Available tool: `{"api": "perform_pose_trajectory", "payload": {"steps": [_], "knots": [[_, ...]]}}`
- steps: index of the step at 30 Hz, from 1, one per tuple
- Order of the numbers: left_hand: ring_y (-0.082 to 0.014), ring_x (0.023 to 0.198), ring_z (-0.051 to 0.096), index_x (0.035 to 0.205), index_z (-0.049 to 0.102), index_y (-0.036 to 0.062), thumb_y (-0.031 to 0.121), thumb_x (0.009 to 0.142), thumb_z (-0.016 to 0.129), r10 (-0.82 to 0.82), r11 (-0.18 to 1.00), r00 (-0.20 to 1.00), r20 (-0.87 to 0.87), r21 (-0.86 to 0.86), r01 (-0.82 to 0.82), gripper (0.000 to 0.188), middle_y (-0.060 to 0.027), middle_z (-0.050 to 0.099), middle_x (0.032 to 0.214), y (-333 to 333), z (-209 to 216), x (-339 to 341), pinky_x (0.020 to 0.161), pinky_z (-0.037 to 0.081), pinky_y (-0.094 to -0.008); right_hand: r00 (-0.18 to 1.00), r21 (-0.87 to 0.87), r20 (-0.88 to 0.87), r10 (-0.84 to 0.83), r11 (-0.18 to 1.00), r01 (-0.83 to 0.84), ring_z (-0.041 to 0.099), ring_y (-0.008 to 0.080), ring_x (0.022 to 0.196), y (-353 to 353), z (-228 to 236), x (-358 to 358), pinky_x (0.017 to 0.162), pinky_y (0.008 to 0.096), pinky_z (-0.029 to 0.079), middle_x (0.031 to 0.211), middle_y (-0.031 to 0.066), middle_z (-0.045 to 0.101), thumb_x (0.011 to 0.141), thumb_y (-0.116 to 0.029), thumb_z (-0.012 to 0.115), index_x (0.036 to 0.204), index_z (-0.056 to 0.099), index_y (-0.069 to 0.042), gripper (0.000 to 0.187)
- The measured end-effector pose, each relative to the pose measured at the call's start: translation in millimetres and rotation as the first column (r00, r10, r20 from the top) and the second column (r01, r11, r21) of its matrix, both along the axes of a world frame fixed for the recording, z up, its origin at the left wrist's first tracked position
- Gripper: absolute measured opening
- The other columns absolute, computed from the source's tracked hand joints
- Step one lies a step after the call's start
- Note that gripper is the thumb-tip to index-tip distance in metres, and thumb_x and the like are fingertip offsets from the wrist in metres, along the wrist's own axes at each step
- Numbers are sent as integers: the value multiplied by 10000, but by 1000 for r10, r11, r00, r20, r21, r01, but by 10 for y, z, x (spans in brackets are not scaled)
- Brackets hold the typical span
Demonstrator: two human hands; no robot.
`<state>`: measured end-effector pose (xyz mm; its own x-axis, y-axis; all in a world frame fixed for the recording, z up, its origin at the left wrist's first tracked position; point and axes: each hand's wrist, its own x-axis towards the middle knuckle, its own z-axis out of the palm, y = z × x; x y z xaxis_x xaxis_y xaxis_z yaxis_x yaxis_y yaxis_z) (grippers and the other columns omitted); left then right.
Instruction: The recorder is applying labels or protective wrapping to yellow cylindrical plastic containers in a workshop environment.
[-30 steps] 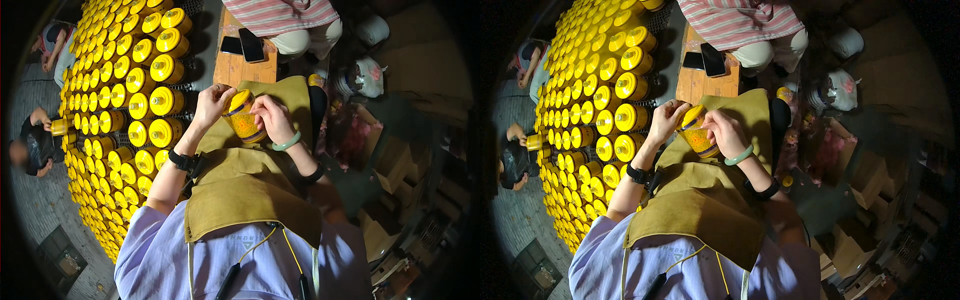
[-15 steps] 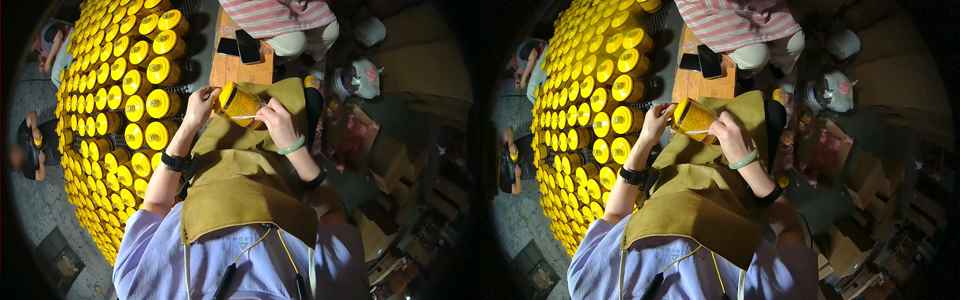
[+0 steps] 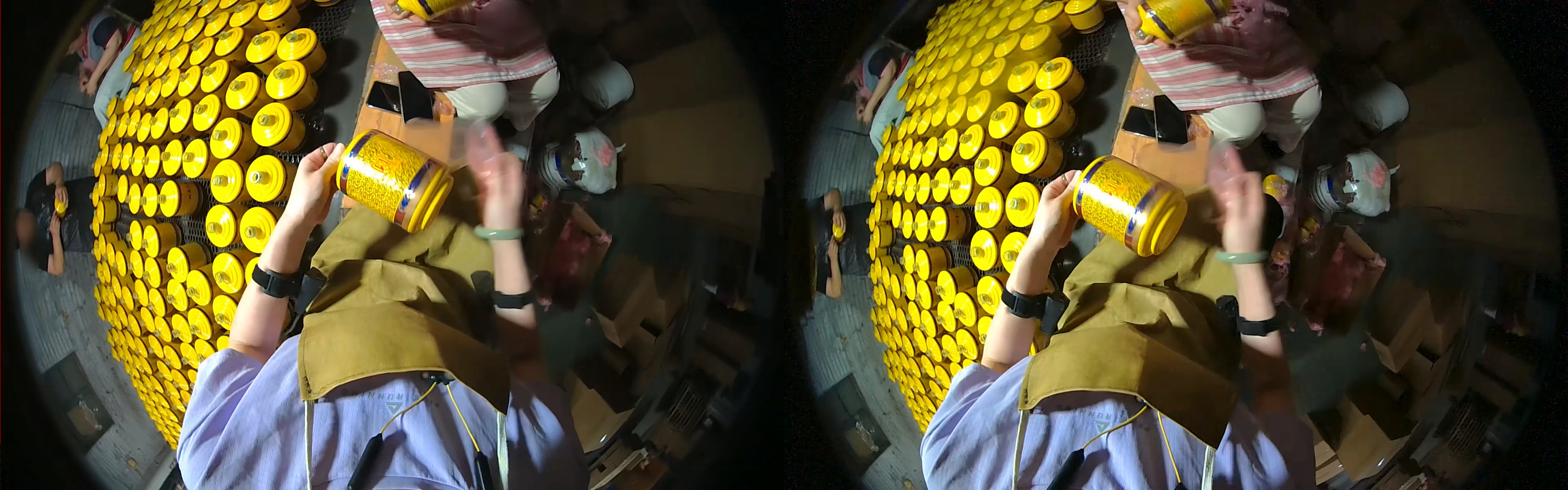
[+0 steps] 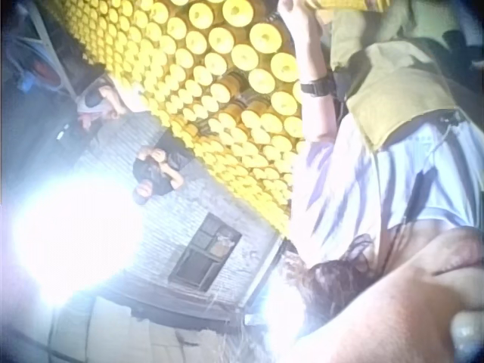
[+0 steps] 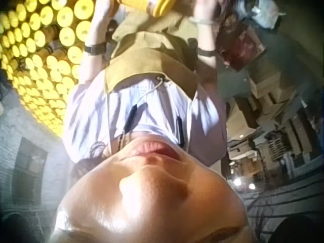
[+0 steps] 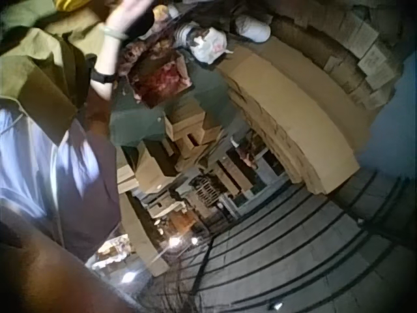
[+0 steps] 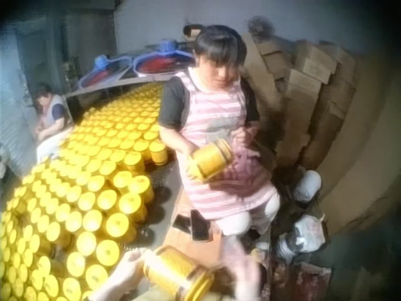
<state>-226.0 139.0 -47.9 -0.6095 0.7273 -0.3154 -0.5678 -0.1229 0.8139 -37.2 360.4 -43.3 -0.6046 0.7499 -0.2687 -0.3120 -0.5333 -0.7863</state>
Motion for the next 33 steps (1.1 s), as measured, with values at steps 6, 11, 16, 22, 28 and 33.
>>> {"api": "perform_pose_trajectory", "payload": {"steps": [6, 11, 16, 22, 28, 33], "knots": [[-86, 856, 624, 1146, 626, -17, 209, 1012, 527, 194, 968, 957, -214, -120, -223, 280, -21, 661, 958, -138, 231, -83, 789, 509, -232, 992, 278, 44, -122, 955, 105, 460, 107, 725, 398, 526, 336, 630, 239, 390, 872, -21, 472, 996, -207, 546, 1096, 513, -111, 142], [-86, 878, 595, 1074, 671, -17, 143, 977, 576, 352, 626, 439, -826, -141, -767, 210, -16, 666, 919, -1247, 666, -608, 816, 473, -238, 808, 749, 574, -134, 486, -451, 536, 254, 1030, 51, -124, 522, 864, 333, 456, 1086, 121, 547, 843, -63, 671, 1255, 496, -78, 448], [-172, 914, 645, 1063, 673, -23, 83, 945, 582, 177, 371, 44, -983, 26, -928, 182, -88, 691, 985, -2670, 714, -1085, 854, 496, -282, 558, 623, 781, -281, 285, -729, 517, 385, 1079, -42, -649, 839, 938, 418, 435, 1165, 191, 536, 744, 65, 601, 1144, 591, -60, 420], [-321, 1044, 632, 1152, 619, -61, 112, 878, 632, -283, 199, 124, -951, -185, -962, 324, -208, 663, 1121, -4336, -387, -1321, 945, 485, -365, 741, 811, 567, -360, 87, -579, 581, 375, 1042, -341, -638, 740, 917, 441, 456, 1102, 207, 634, 826, 31, 502, 989, 683, 3, 245], [-304, 1036, 624, 1153, 615, -55, 123, 889, 620, -440, 265, 166, -883, -304, -915, 319, -193, 655, 1119, -3079, -955, -1867, 940, 479, -356, 806, 820, 528, -267, 407, -402, 594, 316, 815, -672, -509, 870, 703, 403, 479, 818, 109, 602, 725, 50, 546, 729, 621, -81, 151], [-289, 1029, 617, 1154, 611, -50, 133, 898, 610, -353, 361, 95, -931, -229, -904, 315, -181, 649, 1117, -2190, -734, -1509, 935, 474, -348, 756, 727, 624, -198, 500, -470, 571, 303, 809, -764, -478, 1045, 707, 413, 458, 846, 105, 556, 765, -18, 603, 754, 575, -52, 45]]}}
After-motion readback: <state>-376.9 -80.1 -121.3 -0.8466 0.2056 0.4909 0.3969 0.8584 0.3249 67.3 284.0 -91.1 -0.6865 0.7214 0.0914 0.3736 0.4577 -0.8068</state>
